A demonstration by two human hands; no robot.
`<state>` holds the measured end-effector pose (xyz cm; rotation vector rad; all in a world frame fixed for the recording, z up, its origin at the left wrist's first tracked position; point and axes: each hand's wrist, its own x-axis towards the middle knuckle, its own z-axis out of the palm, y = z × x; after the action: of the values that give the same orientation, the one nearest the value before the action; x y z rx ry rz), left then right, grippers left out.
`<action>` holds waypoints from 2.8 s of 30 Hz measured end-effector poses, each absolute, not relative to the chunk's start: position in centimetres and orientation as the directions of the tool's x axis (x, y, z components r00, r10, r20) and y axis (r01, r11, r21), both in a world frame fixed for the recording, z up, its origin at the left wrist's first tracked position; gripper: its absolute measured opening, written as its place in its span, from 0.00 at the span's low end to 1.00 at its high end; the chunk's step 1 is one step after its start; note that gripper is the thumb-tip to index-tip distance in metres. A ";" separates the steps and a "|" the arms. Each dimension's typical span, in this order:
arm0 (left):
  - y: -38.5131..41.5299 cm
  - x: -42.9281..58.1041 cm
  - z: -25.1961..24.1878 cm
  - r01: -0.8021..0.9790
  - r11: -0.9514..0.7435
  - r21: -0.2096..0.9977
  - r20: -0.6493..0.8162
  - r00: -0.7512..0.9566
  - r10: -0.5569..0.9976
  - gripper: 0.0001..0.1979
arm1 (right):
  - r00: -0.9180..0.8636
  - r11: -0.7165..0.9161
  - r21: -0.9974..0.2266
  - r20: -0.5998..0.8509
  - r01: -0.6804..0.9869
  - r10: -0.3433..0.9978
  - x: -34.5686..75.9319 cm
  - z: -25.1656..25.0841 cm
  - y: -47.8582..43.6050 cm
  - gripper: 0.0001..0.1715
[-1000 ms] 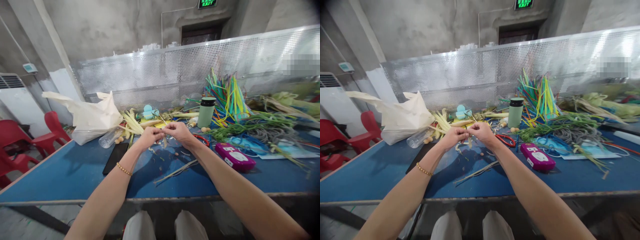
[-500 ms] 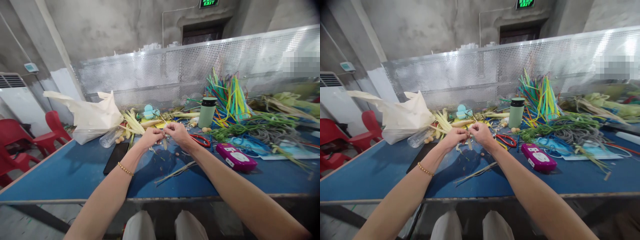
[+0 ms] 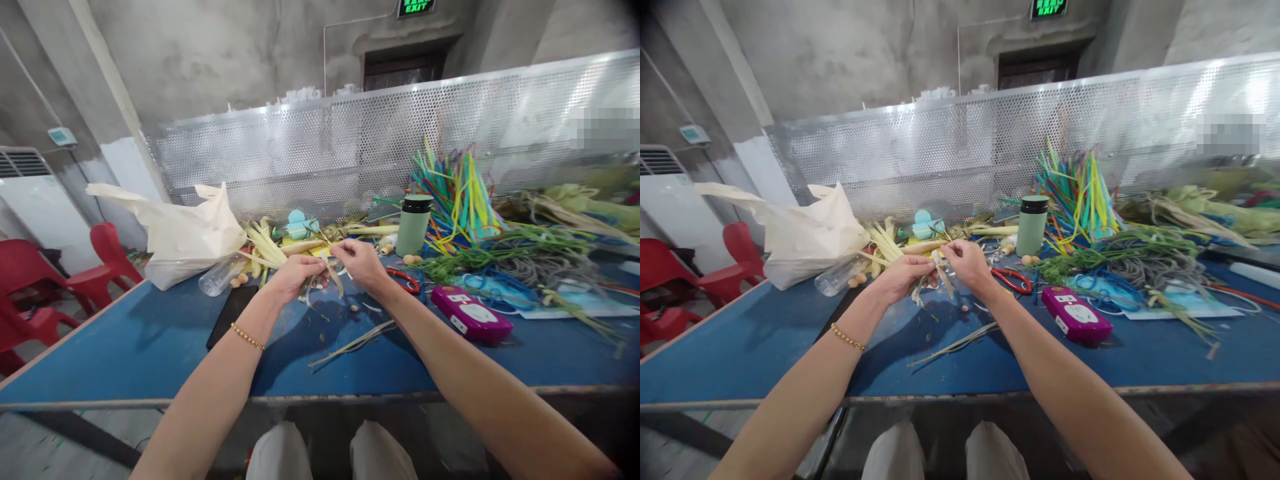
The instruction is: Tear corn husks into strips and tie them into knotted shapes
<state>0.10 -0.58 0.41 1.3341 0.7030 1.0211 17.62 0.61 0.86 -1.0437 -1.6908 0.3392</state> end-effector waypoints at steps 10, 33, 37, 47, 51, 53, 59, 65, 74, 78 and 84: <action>0.7 0.6 0.2 -0.546 0.065 0.835 0.027 0.159 0.987 0.08 | -0.225 0.651 -0.477 0.677 0.591 0.701 15.9 -0.1 -0.3 0.15; 0.6 0.5 -0.5 -0.414 -0.066 0.908 0.172 0.224 0.959 0.16 | -0.154 0.344 -0.931 0.325 0.121 0.933 14.6 0.2 -1.8 0.12; 0.6 0.6 -0.9 -0.357 -0.125 0.926 0.208 0.205 0.956 0.16 | -0.160 0.373 -0.899 0.343 0.229 0.926 14.4 -0.3 -1.4 0.14; 0.4 0.9 -0.9 -0.297 -0.116 0.948 0.167 0.153 0.974 0.17 | -0.186 0.440 -0.841 0.399 0.317 0.898 13.6 -1.6 -1.2 0.13; 0.7 0.4 -0.7 -0.217 -0.193 0.957 0.225 0.131 0.966 0.15 | -0.208 0.492 -0.761 0.448 0.422 0.870 14.8 -0.3 -1.1 0.20; 0.7 0.2 -0.7 -0.151 -0.232 0.961 0.256 0.163 0.953 0.13 | -0.078 0.522 -0.683 0.568 0.512 0.820 15.8 0.5 -0.9 0.25; 0.2 0.1 -0.5 -0.099 -0.150 0.984 0.176 0.365 0.914 0.07 | -0.022 0.479 -0.789 0.511 0.384 0.859 17.2 0.9 0.1 0.21; 0.1 0.2 -0.2 -0.180 -0.075 0.981 0.137 0.368 0.920 0.12 | 0.024 0.488 -0.846 0.504 0.214 0.863 16.1 0.0 0.4 0.18; 0.5 0.7 -0.8 -0.116 -0.170 0.979 0.192 0.218 0.957 0.14 | 0.036 0.459 -0.851 0.482 0.254 0.875 15.6 0.2 -0.1 0.13; 0.7 0.7 -0.8 -0.067 -0.184 0.981 0.194 0.219 0.956 0.14 | 0.043 0.480 -0.819 0.517 0.313 0.855 15.6 -0.3 0.2 0.13; 0.8 0.4 -0.8 -0.032 -0.194 0.980 0.196 0.232 0.953 0.12 | 0.047 0.488 -0.818 0.525 0.307 0.850 15.4 -1.2 0.6 0.13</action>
<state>0.36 0.78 -0.82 1.4473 0.9252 1.1745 15.39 0.62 -1.22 -1.0481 -1.5205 0.5602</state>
